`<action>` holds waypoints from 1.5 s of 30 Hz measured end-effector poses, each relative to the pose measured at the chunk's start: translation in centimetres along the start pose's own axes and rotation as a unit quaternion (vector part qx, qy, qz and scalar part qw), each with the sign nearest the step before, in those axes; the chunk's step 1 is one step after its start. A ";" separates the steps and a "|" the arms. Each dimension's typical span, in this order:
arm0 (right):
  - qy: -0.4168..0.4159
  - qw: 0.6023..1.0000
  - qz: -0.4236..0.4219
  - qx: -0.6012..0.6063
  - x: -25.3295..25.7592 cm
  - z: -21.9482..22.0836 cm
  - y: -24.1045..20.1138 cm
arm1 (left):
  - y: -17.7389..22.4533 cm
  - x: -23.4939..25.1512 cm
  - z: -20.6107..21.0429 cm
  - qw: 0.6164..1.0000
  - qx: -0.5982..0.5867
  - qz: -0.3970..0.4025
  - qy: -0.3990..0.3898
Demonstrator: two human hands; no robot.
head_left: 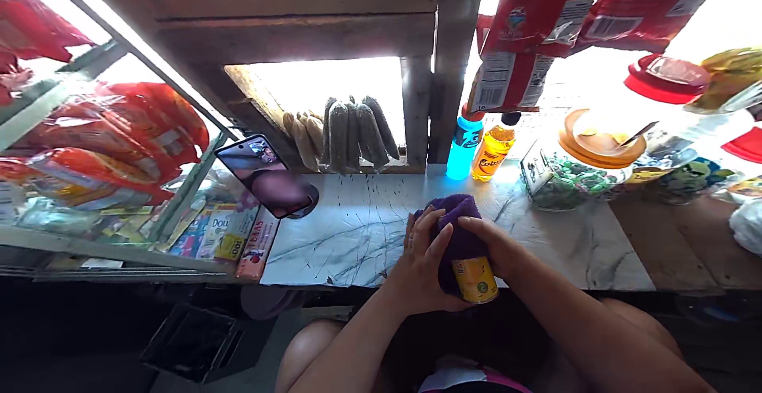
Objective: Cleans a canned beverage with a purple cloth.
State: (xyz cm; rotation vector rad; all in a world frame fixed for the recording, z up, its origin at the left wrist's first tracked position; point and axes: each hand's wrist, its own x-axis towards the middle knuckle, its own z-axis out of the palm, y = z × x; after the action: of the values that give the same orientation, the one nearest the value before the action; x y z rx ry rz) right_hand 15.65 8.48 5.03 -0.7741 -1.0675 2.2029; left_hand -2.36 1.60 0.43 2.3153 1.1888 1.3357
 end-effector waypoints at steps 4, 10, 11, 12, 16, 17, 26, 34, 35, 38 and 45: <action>0.012 0.993 0.031 -0.115 0.2 1.7 0.4 | -0.6 -0.2 -1.4 0.997 0.015 -0.039 0.062; -0.033 0.983 0.037 -0.179 0.6 3.2 1.8 | -1.5 -0.8 -3.9 0.988 0.070 -0.093 0.098; -0.035 0.981 0.036 -0.189 0.6 3.2 1.8 | -1.3 -0.8 -4.0 0.989 0.068 -0.088 0.097; -0.035 0.979 0.035 -0.196 0.6 3.2 1.8 | -1.2 -0.9 -4.0 0.990 0.064 -0.082 0.092; -0.017 0.979 0.012 -0.202 0.7 3.5 2.1 | -0.8 -1.2 -3.4 0.994 0.047 -0.047 0.087; -0.015 0.980 0.001 -0.198 0.8 3.5 2.1 | -0.6 -1.2 -3.2 0.995 0.043 -0.039 0.084; 0.073 0.992 -0.047 -0.095 0.1 3.1 0.6 | 1.7 -1.1 -0.4 0.999 -0.018 0.024 0.017; 0.095 0.991 -0.027 0.085 -0.7 2.1 0.5 | 1.5 -0.5 0.4 0.999 -0.022 -0.029 -0.015; 0.095 0.991 -0.029 0.094 -0.7 2.0 0.6 | 1.4 -0.5 0.6 0.999 -0.023 -0.033 -0.015; 0.057 0.994 -0.033 0.092 -0.8 1.8 0.9 | 0.8 -0.4 0.8 0.999 -0.021 -0.031 -0.011; 0.011 0.998 0.007 -0.059 -1.7 2.2 1.0 | -1.0 0.4 -0.4 0.996 -0.023 -0.068 0.056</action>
State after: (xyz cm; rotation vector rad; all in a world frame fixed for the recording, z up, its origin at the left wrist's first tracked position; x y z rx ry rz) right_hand 15.00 5.67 5.82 -0.8571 -1.1921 2.1526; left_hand -3.11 2.51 0.35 2.1100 1.3086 1.4442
